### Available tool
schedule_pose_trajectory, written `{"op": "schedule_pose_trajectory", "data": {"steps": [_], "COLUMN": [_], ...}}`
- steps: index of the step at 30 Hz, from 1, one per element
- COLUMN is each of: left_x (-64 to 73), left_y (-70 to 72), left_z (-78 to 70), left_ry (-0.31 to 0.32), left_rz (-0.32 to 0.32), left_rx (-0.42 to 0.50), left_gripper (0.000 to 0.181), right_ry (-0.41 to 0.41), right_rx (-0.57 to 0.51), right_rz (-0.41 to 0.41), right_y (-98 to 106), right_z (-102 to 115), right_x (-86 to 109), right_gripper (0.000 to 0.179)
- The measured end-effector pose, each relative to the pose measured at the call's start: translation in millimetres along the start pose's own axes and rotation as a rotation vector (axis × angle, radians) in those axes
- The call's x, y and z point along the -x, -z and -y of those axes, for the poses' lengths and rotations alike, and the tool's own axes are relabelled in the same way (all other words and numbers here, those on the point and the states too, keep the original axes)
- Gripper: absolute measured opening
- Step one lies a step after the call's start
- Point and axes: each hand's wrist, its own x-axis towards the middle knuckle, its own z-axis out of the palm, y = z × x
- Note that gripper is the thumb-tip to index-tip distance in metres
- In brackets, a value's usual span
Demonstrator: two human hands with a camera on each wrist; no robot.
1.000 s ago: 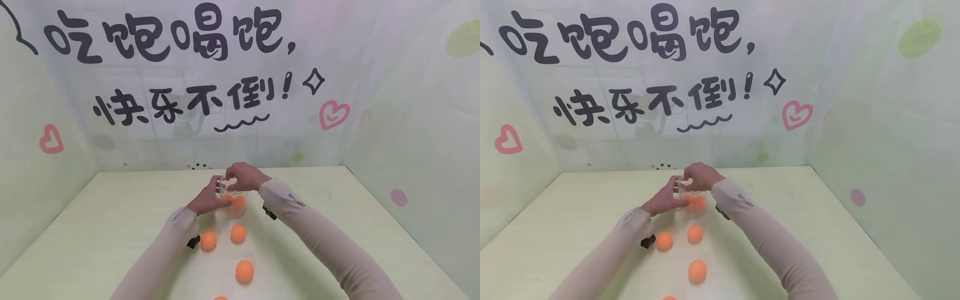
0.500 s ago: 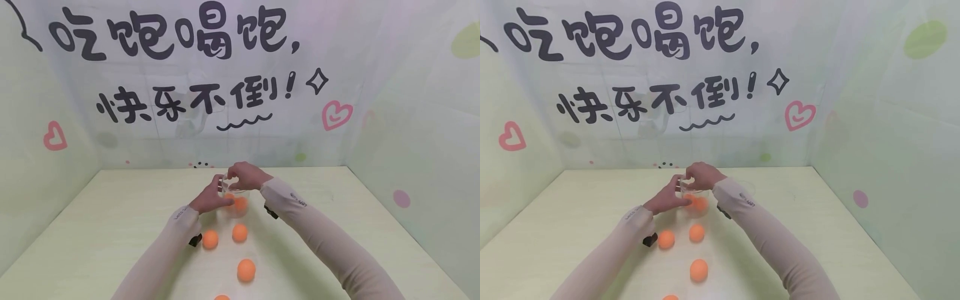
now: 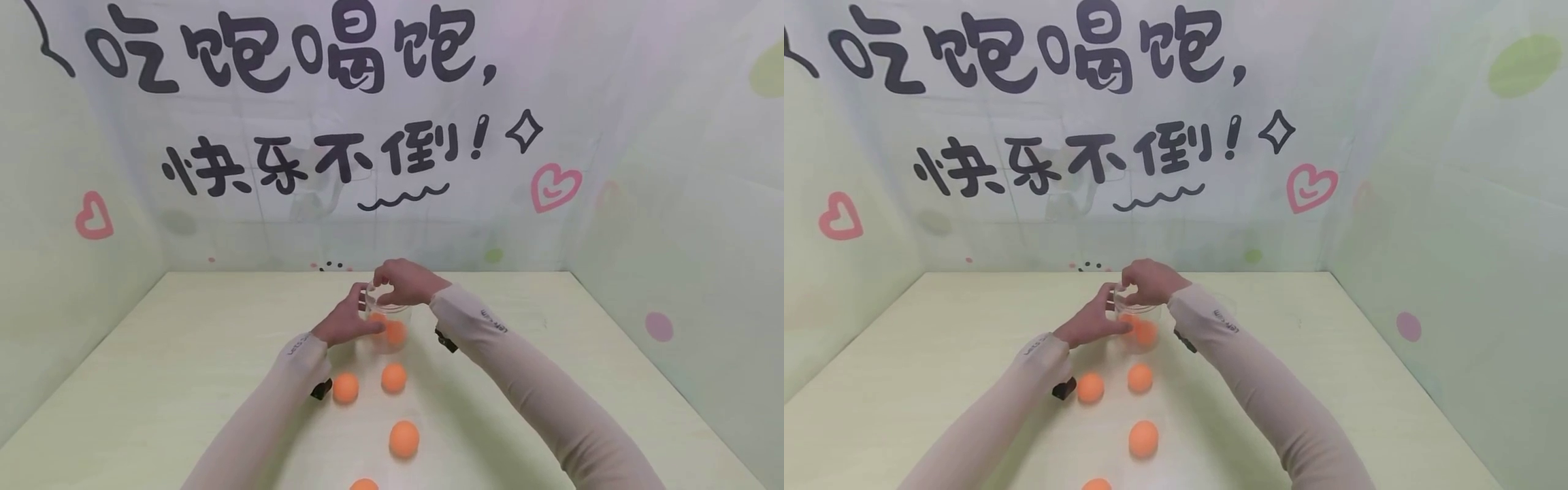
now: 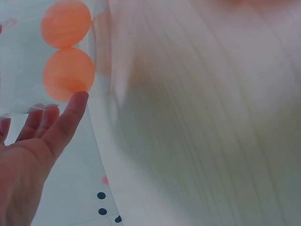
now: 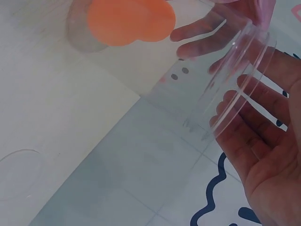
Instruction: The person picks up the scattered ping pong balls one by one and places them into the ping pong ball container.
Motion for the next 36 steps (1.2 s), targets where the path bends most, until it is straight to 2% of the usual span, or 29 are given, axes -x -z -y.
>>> {"op": "schedule_pose_trajectory", "data": {"steps": [13, 19, 29, 36], "left_x": [-3.2, -1.8, 0.8, -1.4], "left_y": [-2.3, -3.2, -2.1, -3.0], "left_z": [-2.6, -0.1, 0.1, 2.7], "left_ry": [0.005, 0.022, 0.062, 0.042], "left_rz": [-0.001, -0.015, -0.011, -0.013], "left_rx": [0.022, 0.032, 0.036, 0.034], "left_gripper": [0.072, 0.074, 0.075, 0.075], "right_ry": [0.036, 0.016, -0.049, -0.100], "right_rx": [0.049, 0.051, 0.057, 0.044], "right_rz": [-0.019, -0.026, -0.025, 0.006], "right_y": [23, 26, 24, 7], "right_z": [-9, -18, -32, -39], "right_x": [19.9, 27.3, 38.3, 44.3], "right_gripper": [0.029, 0.027, 0.027, 0.028]}}
